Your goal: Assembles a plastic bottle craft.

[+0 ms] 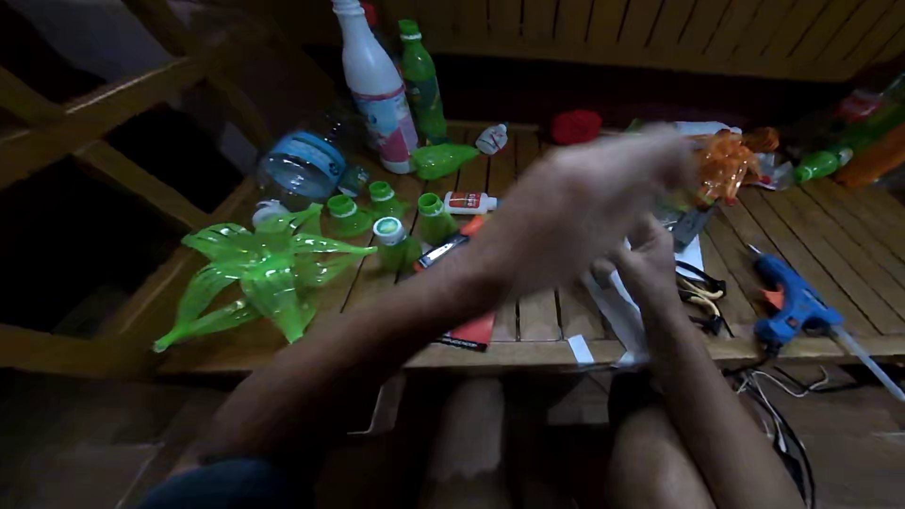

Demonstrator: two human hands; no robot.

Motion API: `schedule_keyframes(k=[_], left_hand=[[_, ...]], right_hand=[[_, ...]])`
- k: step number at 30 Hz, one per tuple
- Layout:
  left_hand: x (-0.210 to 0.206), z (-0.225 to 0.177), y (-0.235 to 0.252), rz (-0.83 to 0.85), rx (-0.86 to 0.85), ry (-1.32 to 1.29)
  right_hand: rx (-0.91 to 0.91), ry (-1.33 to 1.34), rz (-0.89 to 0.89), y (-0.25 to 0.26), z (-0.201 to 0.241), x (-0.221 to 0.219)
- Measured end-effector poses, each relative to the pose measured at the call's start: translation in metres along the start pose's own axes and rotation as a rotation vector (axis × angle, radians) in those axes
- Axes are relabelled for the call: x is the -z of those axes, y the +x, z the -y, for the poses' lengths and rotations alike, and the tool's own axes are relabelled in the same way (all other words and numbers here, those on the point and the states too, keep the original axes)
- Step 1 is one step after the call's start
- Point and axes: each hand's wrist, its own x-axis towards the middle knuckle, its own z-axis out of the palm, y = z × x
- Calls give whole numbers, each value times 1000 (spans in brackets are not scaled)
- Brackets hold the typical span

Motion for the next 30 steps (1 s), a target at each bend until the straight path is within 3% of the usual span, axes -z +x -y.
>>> schedule_keyframes(k=[2,4,10,30], left_hand=[[-8,43,7,-116,233,-36],[-24,72,-2,-186,340,-134],[-49,83,-33,-152,504,-314],[-61,64,-41,-82,567,-385]], right_hand=[[16,-41,-3,0,3,0],[46,-37,1,1,2,0],[99,-31,23,-1,1,1],[141,-19,-16,-3,4,-2]])
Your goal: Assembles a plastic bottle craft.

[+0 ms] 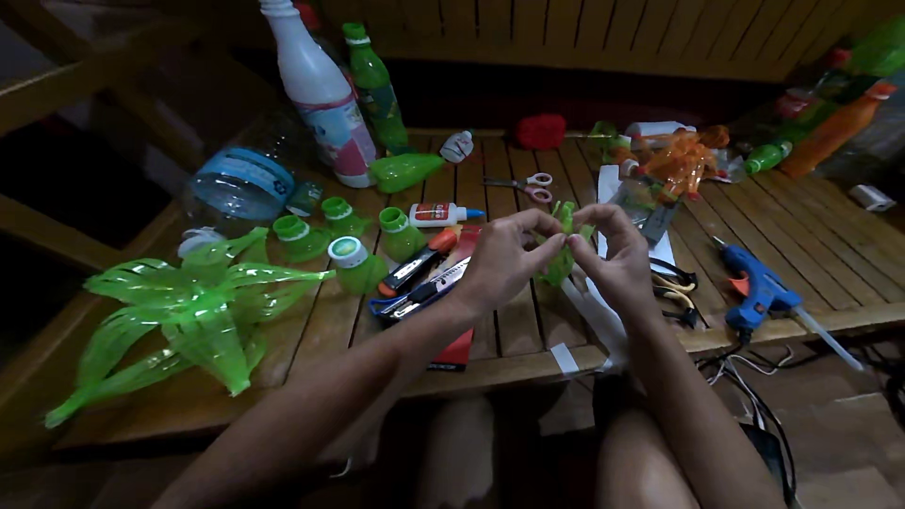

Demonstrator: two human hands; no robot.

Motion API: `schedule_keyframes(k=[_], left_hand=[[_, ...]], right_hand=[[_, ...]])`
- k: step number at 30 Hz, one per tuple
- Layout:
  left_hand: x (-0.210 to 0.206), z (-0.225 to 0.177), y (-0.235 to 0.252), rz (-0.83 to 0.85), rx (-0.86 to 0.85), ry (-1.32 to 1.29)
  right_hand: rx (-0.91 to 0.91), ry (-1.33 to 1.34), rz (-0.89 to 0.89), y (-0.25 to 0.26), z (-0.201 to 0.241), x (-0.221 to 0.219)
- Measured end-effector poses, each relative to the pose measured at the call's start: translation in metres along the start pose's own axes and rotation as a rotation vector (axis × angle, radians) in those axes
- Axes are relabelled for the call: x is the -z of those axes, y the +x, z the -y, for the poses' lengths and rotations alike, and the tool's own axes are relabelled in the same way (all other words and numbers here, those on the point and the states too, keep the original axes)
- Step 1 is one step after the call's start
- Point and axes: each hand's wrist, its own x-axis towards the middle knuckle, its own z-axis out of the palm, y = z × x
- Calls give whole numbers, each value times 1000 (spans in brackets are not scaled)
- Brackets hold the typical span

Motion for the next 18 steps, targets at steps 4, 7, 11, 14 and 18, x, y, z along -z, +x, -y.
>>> schedule_keyframes(k=[4,7,11,14,18], left_hand=[[-2,-2,-4,-2,-27,55],[-4,-1,-4,-19,-43,78],[-4,2,-5,-26,-70,73],[-5,2,-5,-22,-71,59],[-7,3,-5,-35,-72,53]], right_hand=[[-30,20,-13,0,2,-1],[-50,33,-21,0,3,-1],[-81,42,-8,-1,5,0],[-102,51,-5,-1,5,0],[-122,62,-8,0,4,1]])
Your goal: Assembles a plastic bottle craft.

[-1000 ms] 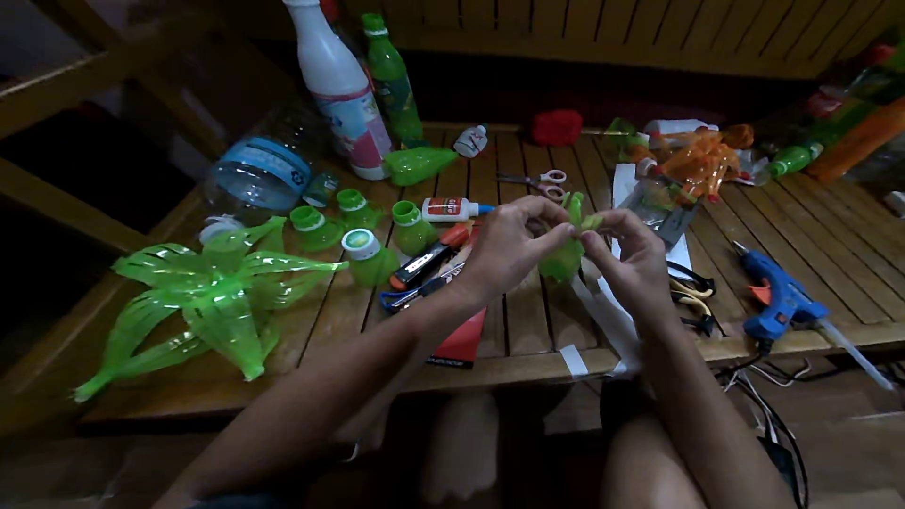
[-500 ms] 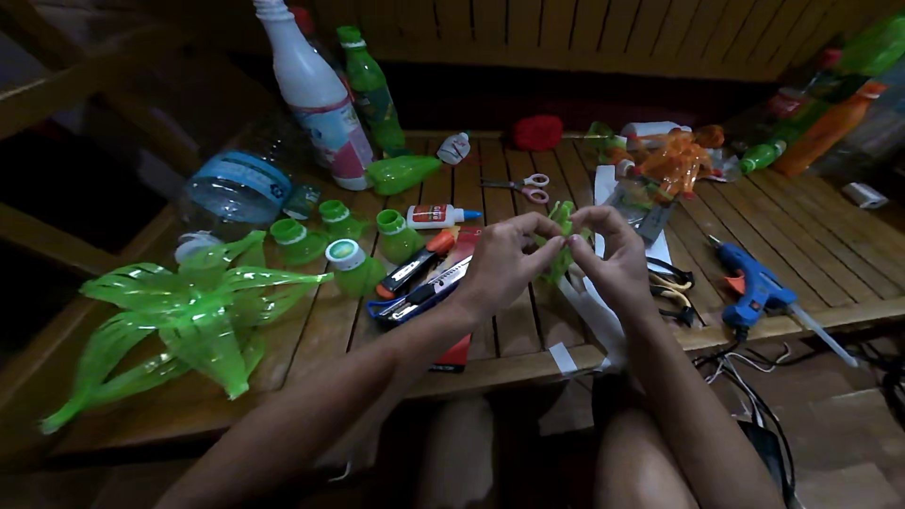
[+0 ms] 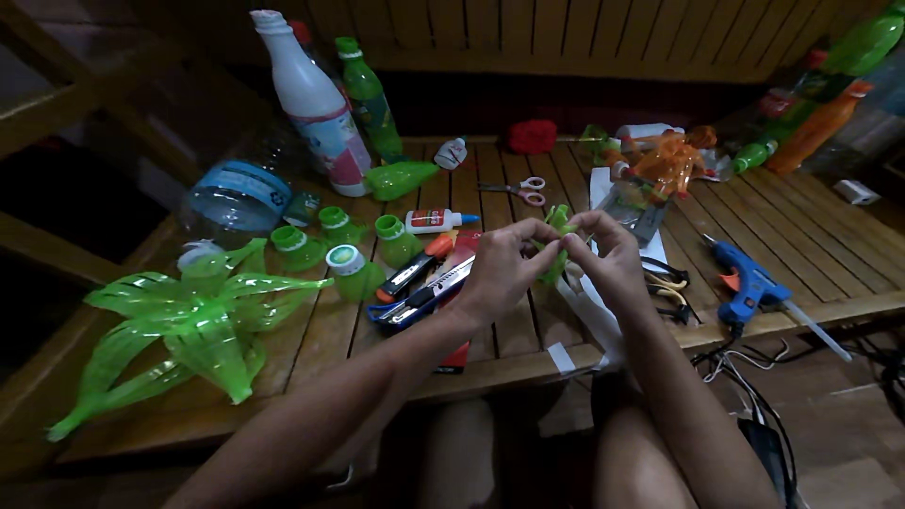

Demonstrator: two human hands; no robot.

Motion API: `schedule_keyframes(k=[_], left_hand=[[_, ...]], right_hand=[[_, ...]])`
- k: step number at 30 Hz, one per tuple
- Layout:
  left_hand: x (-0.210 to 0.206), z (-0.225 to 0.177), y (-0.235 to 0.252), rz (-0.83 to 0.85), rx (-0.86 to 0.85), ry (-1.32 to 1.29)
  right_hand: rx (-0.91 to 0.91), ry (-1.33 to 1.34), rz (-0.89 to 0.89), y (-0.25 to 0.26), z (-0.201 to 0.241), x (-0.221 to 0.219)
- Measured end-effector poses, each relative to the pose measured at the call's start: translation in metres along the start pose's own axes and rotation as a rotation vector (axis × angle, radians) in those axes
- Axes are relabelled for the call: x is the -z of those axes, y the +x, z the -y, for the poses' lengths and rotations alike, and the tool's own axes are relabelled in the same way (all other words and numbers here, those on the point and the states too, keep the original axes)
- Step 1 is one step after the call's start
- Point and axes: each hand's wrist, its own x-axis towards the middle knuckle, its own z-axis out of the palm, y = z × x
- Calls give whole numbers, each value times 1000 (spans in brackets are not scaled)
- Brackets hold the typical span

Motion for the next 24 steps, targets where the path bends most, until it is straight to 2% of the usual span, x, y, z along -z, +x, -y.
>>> schedule_keyframes(k=[7,15,24], left_hand=[[-2,-1,-2,3,-36,33],[-5,3,-2,-14,-166,115],[-1,4,-2,-2,-174,149]], right_hand=[[25,27,17,3,-4,1],[161,-101,19,6,-6,3],[146,-122,47,4,-2,7]])
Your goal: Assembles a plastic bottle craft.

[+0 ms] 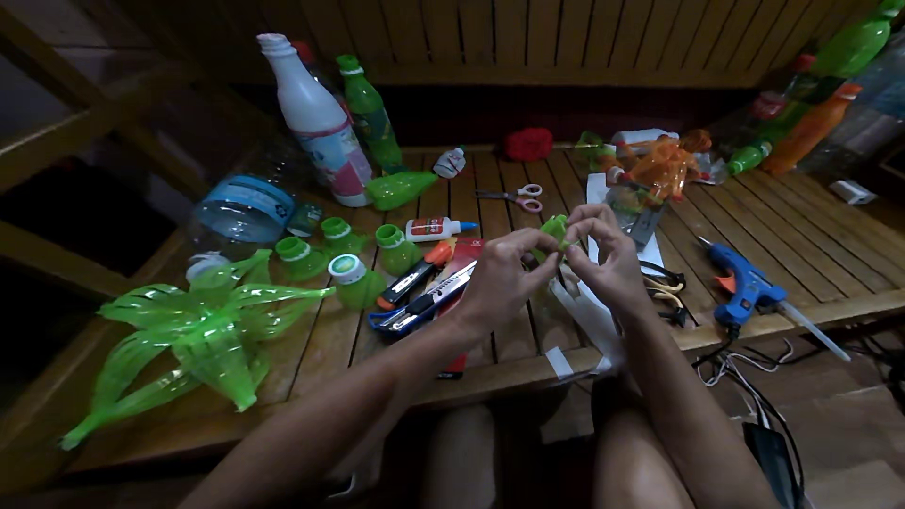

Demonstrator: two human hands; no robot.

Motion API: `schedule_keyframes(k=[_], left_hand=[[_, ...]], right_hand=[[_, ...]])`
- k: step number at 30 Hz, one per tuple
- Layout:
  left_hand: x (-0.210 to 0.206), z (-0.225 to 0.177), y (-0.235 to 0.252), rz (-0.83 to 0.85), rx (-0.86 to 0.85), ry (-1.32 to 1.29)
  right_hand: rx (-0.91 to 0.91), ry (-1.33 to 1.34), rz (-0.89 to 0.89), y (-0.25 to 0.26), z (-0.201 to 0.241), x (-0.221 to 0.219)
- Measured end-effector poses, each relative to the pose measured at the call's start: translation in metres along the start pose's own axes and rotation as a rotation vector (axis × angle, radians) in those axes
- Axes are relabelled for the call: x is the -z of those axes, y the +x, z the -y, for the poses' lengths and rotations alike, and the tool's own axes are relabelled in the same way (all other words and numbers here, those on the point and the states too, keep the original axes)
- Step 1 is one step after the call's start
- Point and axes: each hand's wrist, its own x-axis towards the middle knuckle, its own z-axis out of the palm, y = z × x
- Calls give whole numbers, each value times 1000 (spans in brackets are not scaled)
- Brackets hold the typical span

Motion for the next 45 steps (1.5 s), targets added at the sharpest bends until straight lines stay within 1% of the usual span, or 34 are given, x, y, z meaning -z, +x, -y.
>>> schedule_keyframes(k=[10,21,45], left_hand=[[4,1,1,46,-41,55],[5,0,2,55,-34,29],[4,4,2,47,-83,42]], right_hand=[[77,-104,20,0,-5,1],[133,-92,-10,-1,-8,1],[125,-51,-45,-1,-5,1]])
